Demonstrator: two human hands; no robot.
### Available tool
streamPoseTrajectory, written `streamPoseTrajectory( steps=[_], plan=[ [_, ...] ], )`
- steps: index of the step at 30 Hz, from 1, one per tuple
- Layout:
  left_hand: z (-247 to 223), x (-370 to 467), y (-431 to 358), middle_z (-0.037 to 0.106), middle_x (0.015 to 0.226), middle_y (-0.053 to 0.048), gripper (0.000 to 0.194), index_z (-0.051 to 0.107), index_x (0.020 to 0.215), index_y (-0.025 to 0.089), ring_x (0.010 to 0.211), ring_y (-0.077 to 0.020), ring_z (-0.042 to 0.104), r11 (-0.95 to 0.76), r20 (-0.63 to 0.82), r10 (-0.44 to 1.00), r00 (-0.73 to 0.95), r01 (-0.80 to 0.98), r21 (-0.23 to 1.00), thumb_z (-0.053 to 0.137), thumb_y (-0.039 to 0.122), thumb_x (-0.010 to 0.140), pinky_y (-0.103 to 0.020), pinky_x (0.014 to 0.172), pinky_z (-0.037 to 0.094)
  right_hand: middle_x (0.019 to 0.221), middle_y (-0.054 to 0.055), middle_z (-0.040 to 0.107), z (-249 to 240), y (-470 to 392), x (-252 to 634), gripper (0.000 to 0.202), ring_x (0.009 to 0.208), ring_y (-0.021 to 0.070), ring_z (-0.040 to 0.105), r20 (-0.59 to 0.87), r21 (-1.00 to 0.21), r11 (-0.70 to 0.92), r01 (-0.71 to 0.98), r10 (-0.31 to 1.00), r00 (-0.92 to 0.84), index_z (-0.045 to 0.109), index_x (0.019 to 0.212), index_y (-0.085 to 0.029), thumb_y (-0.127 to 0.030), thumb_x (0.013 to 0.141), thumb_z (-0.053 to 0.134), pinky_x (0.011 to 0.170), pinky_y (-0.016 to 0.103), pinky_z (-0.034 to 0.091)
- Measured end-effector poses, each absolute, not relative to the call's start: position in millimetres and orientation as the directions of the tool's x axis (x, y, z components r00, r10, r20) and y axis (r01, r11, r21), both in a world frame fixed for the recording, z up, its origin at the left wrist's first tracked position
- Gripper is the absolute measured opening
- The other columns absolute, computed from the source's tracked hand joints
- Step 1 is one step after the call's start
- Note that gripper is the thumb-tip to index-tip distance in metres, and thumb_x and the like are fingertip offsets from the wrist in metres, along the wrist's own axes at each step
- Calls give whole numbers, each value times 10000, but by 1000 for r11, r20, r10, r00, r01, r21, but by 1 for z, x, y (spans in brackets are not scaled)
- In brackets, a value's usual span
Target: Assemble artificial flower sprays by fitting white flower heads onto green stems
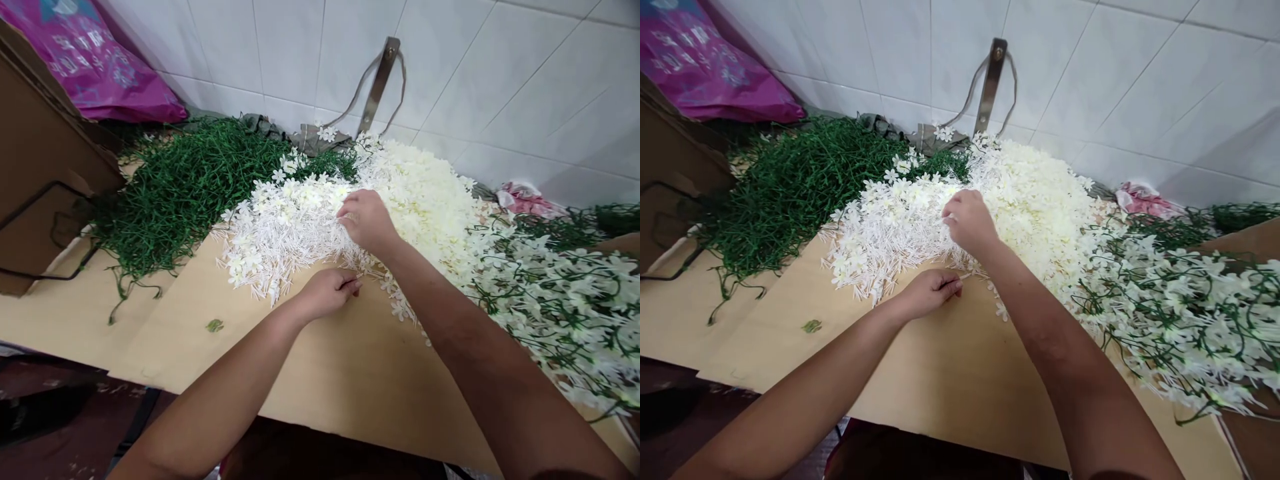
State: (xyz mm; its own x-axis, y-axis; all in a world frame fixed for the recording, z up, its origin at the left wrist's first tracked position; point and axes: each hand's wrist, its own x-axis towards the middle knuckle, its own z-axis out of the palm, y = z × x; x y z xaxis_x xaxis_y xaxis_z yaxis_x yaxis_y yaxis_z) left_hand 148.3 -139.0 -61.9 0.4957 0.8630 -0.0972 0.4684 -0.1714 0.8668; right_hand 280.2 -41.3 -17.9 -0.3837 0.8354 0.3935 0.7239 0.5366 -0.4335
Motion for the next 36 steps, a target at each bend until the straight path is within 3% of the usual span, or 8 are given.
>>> streamPoseTrajectory(
  steps=[2, 5, 10, 17, 22, 27, 31, 36],
  plan=[
    [-63, 148, -139, 590, 662, 0, 286, 600, 709, 192, 638, -143, 510, -173, -82, 863, 499, 444, 879, 443, 337, 899, -261, 638, 377, 1107, 137, 651, -21, -41, 266, 142, 1121, 306, 502, 367, -192, 590, 784, 784, -501, 706, 792, -164, -91, 813, 586, 901, 454, 415],
    [-63, 148, -140, 588, 649, 1, 279, 599, 697, 193, 633, -146, 509, -174, -74, 862, 501, 431, 886, 452, 321, 897, -262, 631, 374, 1044, 138, 683, -21, -39, 253, 221, 1071, 305, 510, 360, -51, 528, 848, 801, -477, 707, 849, -166, -62, 833, 512, 882, 458, 373],
    [-62, 149, -138, 569, 644, 8, 248, 611, 694, 178, 622, -128, 490, -84, -100, 881, 463, 359, 930, 498, 289, 884, -254, 626, 372, 966, 126, 713, -10, -48, 267, 170, 996, 288, 568, 531, -178, 498, 848, 775, -343, 687, 851, -171, -133, 879, 524, 854, 433, 411],
    [-64, 143, -130, 587, 687, -4, 382, 612, 792, 145, 551, -74, 494, 285, -187, 933, 307, -313, 906, 640, 525, 812, -210, 533, 381, 884, 84, 714, -36, -123, 301, 135, 894, 230, 604, 727, -134, 728, 672, 533, -433, 662, 868, -215, -159, 903, 545, 822, 390, 495],
    [-62, 139, -129, 545, 605, 30, 361, 617, 738, 131, 531, -58, 477, 311, -193, 895, 401, -255, 915, 779, 452, 706, -200, 534, 385, 952, 84, 705, -61, -153, 308, 204, 939, 223, 596, 696, -154, 781, 606, 521, -494, 681, 927, -229, -89, 870, 543, 850, 405, 529],
    [-58, 139, -130, 591, 657, 28, 131, 666, 859, 132, 548, -55, 505, 299, -239, 916, 324, -150, 943, 681, 225, 769, -212, 591, 418, 879, 80, 620, -56, -157, 313, 116, 844, 199, 585, 669, -460, 655, 599, 700, -251, 713, 885, -217, -179, 863, 605, 728, 367, 534],
    [-57, 141, -132, 653, 774, 5, 136, 669, 890, 140, 580, -55, 521, 230, -202, 921, 333, -47, 972, 651, 167, 758, -221, 606, 432, 767, 18, 604, -56, -153, 316, 79, 678, 137, 566, 383, -864, 373, 337, 923, -40, 685, 822, -210, -288, 820, 671, 609, 286, 504],
    [-61, 145, -134, 603, 690, 30, 190, 666, 908, 140, 583, -57, 492, 150, -156, 921, 357, 45, 988, 663, 138, 718, -206, 575, 389, 775, 10, 703, -60, -148, 316, 200, 695, 136, 628, 145, -986, 147, 74, 989, -29, 691, 818, -204, -374, 739, 760, 664, 283, 529]
  ],
)
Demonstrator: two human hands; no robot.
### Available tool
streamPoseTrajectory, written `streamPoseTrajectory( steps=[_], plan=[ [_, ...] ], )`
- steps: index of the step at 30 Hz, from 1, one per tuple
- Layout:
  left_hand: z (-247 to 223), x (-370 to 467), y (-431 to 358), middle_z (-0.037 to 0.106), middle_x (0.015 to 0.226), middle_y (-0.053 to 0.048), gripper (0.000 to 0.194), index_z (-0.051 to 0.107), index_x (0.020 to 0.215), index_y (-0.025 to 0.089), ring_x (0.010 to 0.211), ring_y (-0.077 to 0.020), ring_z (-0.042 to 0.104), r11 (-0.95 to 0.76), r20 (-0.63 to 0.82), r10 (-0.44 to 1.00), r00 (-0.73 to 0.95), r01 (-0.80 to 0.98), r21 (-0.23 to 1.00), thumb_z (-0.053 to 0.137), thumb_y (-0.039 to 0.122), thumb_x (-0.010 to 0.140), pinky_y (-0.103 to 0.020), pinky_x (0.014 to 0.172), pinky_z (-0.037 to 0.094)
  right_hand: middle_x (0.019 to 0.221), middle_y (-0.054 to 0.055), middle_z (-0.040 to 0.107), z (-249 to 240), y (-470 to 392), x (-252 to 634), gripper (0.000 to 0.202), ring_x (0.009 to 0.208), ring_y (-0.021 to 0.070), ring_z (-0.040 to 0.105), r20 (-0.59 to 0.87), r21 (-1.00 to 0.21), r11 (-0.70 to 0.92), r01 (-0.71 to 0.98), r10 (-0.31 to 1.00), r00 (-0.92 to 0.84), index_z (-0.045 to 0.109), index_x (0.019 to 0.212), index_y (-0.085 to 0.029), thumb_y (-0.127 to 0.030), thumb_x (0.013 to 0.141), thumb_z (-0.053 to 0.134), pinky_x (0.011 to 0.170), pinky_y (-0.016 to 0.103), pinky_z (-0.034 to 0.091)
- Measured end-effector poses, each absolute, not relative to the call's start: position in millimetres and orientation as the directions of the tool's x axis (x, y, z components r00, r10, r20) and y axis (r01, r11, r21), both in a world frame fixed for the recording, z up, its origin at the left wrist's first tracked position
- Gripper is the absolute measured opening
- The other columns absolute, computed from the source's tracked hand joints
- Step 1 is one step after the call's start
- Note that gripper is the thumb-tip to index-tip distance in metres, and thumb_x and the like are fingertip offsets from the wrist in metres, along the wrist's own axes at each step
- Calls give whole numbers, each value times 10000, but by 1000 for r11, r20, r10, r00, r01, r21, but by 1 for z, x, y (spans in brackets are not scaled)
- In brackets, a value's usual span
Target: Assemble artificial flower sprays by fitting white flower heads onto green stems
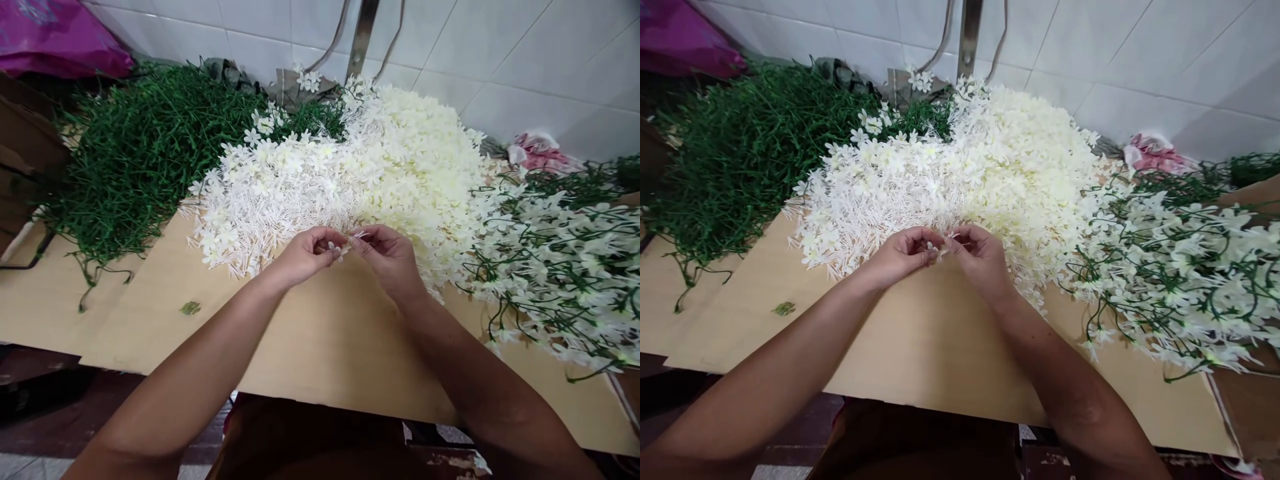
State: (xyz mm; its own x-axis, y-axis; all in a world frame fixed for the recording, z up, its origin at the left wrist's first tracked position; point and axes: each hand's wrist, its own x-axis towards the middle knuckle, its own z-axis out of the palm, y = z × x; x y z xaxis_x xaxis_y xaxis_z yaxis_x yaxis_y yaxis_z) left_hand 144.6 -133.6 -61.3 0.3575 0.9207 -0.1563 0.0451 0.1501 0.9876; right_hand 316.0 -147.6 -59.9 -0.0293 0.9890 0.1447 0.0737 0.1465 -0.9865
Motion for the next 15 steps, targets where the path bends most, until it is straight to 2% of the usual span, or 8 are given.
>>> streamPoseTrajectory(
  steps=[3, 10, 12, 15],
  plan=[
    [-63, 146, -134, 552, 625, 53, 182, 665, 896, 135, 561, -51, 462, 134, -146, 925, 351, 61, 989, 660, 130, 714, -198, 557, 362, 797, 27, 723, -61, -148, 315, 175, 739, 153, 660, 167, -977, 176, 119, 982, -84, 709, 811, -198, -361, 760, 743, 709, 305, 546],
    [-60, 150, -134, 639, 717, 26, 158, 640, 882, 143, 636, -76, 592, 218, -202, 950, 240, -43, 975, 676, 151, 729, -234, 653, 482, 767, 3, 702, -60, -154, 314, 54, 694, 137, 644, 258, -934, 267, 237, 964, -69, 656, 799, -208, -258, 797, 677, 668, 288, 552],
    [-59, 151, -134, 638, 695, 27, 121, 638, 854, 142, 623, -76, 593, 233, -212, 949, 234, -66, 970, 677, 167, 743, -238, 657, 490, 752, -2, 690, -60, -156, 313, 13, 681, 134, 635, 299, -903, 316, 291, 949, -100, 648, 806, -210, -219, 816, 650, 666, 287, 548],
    [-59, 152, -134, 630, 659, 32, 67, 643, 810, 141, 590, -69, 568, 231, -215, 953, 213, -52, 972, 664, 148, 747, -226, 633, 466, 798, 25, 677, -62, -156, 313, 54, 749, 151, 642, 377, -828, 409, 384, 913, -158, 655, 791, -200, -184, 833, 625, 726, 315, 549]
  ],
)
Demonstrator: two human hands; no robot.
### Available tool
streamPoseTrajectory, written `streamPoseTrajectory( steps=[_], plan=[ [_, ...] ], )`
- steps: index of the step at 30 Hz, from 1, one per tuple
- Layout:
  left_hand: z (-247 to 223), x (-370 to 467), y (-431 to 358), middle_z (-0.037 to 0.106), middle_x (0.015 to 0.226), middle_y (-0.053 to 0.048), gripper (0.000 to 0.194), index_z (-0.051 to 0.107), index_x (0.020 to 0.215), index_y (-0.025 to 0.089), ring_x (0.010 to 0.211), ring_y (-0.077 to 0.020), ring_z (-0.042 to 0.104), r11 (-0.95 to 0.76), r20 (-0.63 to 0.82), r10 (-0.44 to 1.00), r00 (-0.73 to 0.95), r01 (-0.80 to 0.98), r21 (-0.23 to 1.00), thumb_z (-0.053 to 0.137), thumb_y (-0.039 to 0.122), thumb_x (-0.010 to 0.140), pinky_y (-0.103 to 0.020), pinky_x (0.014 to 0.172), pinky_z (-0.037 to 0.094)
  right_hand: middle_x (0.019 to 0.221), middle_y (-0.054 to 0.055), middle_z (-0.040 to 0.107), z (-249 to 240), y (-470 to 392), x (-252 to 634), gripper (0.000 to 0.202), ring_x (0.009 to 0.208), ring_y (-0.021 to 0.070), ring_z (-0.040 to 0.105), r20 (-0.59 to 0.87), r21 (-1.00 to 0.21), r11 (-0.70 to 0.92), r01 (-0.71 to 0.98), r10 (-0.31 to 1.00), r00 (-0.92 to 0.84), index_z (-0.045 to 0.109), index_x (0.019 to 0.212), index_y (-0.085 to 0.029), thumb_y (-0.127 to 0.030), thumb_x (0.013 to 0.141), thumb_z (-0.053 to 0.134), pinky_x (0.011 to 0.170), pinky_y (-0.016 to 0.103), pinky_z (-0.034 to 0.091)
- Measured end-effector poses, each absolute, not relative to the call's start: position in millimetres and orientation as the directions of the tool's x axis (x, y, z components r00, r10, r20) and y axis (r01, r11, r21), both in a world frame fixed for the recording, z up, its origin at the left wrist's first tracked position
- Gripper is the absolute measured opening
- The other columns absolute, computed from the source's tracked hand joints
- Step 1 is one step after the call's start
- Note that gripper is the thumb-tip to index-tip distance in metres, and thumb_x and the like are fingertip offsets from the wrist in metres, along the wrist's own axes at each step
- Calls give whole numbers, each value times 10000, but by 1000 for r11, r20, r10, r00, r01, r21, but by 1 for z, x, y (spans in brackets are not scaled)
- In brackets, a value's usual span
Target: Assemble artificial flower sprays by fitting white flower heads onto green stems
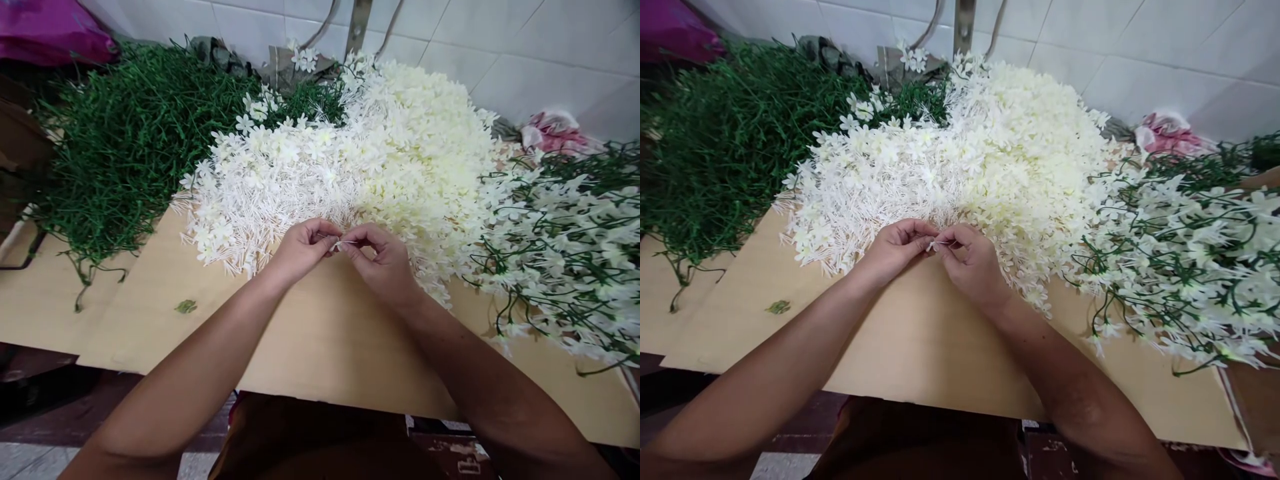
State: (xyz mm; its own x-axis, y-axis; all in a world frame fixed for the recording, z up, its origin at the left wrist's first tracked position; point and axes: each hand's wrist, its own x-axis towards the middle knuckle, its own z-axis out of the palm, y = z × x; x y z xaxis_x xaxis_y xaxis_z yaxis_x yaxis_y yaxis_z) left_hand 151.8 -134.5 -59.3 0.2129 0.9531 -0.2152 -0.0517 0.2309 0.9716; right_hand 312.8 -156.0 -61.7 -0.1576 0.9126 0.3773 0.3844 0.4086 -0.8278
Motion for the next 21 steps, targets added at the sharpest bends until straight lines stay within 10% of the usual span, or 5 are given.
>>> streamPoseTrajectory(
  steps=[21],
  plan=[
    [-53, 154, -136, 578, 567, 47, 120, 601, 765, 144, 532, -64, 534, 231, -225, 969, 101, -50, 972, 575, 31, 796, -191, 571, 432, 965, 83, 725, -80, -152, 309, 98, 857, 193, 707, 579, -617, 557, 556, 800, -158, 645, 765, -212, -147, 825, 603, 788, 347, 574]
  ],
)
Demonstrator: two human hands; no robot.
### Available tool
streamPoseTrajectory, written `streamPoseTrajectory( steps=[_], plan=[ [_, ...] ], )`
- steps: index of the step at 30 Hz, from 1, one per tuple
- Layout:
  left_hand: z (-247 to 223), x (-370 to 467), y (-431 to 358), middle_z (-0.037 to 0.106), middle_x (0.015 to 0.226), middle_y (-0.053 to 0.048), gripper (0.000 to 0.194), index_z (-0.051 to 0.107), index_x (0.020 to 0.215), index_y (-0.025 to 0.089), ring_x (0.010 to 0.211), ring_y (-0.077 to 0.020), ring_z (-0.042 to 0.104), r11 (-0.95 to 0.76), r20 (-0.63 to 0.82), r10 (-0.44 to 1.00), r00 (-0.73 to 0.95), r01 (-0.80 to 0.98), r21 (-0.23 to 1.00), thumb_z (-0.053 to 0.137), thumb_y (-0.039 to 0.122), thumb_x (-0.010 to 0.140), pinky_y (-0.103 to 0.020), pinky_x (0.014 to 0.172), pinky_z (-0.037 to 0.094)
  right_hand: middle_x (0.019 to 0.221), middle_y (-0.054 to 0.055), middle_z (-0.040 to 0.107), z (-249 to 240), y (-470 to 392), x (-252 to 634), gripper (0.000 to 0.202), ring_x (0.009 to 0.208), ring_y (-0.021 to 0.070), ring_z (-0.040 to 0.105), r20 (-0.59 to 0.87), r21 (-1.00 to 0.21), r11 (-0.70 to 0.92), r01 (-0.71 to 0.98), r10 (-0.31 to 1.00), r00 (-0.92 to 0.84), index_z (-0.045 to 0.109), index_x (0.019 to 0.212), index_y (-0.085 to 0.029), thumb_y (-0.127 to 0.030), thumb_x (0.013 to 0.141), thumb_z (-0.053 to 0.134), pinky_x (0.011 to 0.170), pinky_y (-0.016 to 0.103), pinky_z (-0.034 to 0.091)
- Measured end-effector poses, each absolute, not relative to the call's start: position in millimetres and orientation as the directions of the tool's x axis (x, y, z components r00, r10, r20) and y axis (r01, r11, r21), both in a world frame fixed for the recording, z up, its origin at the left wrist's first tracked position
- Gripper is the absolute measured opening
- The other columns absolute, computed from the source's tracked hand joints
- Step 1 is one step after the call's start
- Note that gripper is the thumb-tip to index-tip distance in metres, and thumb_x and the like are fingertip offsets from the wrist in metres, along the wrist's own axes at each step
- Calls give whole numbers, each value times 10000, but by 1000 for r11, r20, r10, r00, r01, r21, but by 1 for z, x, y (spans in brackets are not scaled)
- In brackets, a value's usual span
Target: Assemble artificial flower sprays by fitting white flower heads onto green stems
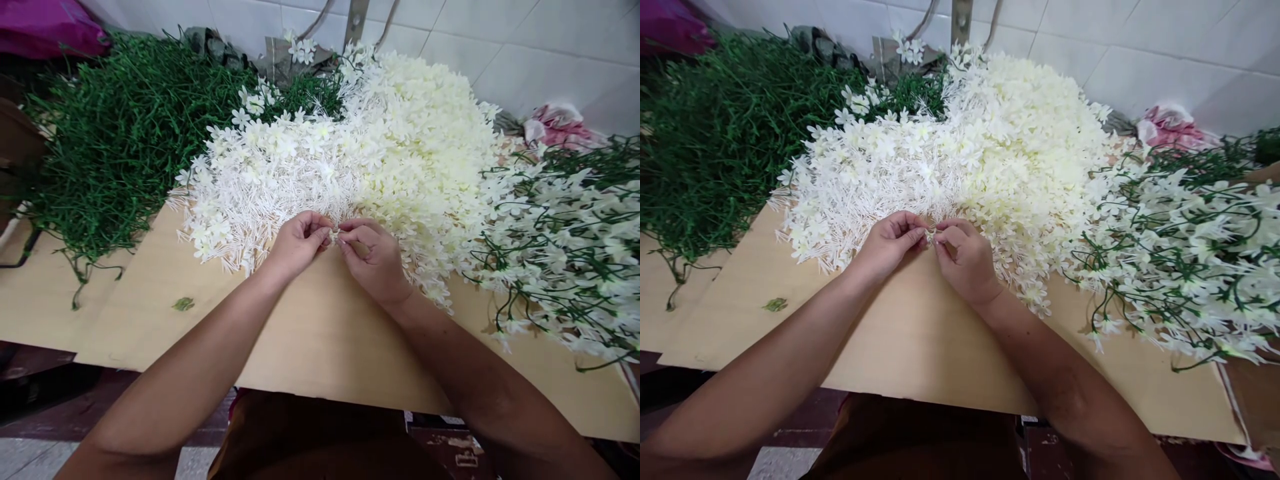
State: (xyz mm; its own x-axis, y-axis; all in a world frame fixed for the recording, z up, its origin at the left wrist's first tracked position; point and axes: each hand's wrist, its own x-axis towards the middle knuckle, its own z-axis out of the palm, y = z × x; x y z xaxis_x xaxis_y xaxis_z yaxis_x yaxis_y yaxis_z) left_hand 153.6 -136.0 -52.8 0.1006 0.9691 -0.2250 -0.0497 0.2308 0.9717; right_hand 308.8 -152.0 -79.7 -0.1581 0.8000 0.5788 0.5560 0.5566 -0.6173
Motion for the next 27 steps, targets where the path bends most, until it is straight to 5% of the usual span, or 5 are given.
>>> streamPoseTrajectory(
  steps=[10, 18, 27],
  plan=[
    [-56, 146, -133, 575, 606, 41, 99, 598, 764, 143, 522, -59, 542, 249, -223, 963, 151, -176, 952, 589, 52, 801, -174, 531, 436, 990, 90, 719, -74, -156, 307, 71, 919, 185, 705, 532, -749, 526, 404, 840, -108, 673, 792, -197, -174, 849, 640, 828, 363, 595],
    [-49, 147, -134, 575, 571, 34, 115, 586, 761, 139, 521, -68, 544, 287, -268, 956, 116, -210, 935, 547, 44, 813, -177, 525, 439, 1058, 86, 680, -71, -158, 306, 124, 941, 178, 693, 708, -577, 696, 427, 687, -164, 668, 854, -222, -102, 830, 644, 789, 338, 596],
    [-54, 147, -134, 576, 579, 45, 112, 567, 757, 151, 521, -65, 553, 264, -230, 955, 188, -181, 948, 558, 53, 810, -177, 534, 419, 1019, 100, 704, -79, -154, 307, 85, 933, 192, 702, 579, -699, 566, 436, 807, -119, 672, 800, -203, -140, 839, 632, 795, 356, 600]
  ],
)
